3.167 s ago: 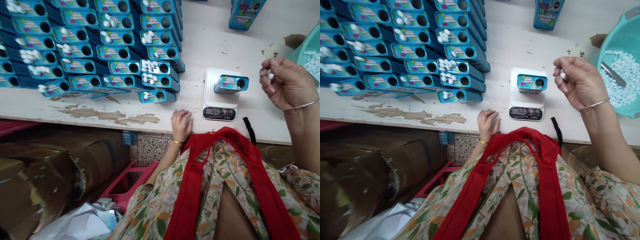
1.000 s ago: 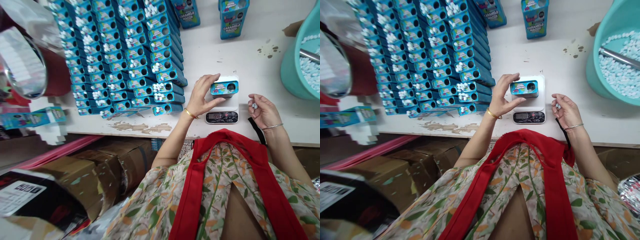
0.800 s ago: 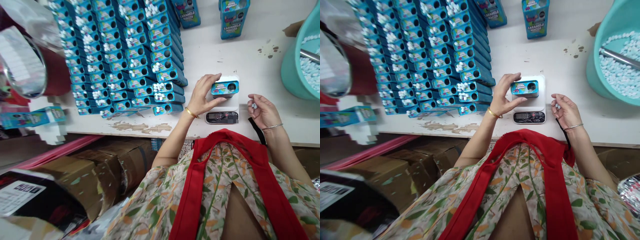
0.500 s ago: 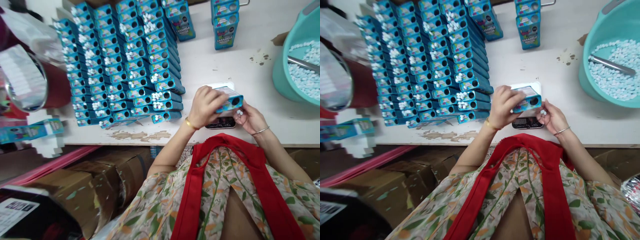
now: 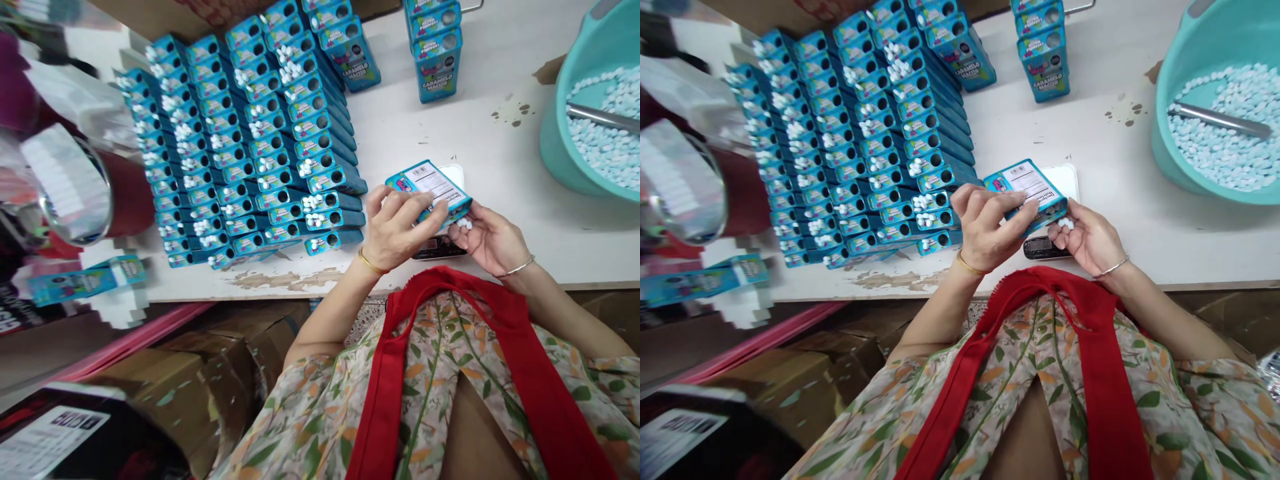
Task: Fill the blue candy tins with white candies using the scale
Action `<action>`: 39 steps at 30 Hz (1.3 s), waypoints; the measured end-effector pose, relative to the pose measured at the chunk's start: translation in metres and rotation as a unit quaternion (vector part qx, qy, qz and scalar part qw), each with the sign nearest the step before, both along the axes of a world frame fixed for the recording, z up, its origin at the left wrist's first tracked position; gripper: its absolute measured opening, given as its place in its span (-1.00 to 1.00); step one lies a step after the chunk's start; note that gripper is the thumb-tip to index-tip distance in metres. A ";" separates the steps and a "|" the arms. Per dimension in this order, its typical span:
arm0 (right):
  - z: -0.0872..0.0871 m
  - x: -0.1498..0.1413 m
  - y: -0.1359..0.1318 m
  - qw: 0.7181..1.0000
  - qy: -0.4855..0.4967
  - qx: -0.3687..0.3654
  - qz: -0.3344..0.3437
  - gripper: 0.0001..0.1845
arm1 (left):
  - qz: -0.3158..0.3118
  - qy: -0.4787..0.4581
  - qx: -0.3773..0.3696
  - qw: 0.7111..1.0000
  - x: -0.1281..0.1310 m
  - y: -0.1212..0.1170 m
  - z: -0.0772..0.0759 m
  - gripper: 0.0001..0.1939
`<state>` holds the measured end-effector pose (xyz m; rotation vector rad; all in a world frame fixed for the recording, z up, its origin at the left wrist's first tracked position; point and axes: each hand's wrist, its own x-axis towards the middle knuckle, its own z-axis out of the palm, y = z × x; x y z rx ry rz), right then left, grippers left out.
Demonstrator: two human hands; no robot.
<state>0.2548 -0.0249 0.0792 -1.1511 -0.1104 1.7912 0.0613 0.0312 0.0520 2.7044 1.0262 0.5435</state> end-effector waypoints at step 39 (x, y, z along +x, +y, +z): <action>-0.040 0.055 -0.016 0.993 -0.089 -0.026 -0.076 -0.60 | 0.111 -0.050 -0.030 0.992 0.072 0.233 -0.058 -0.42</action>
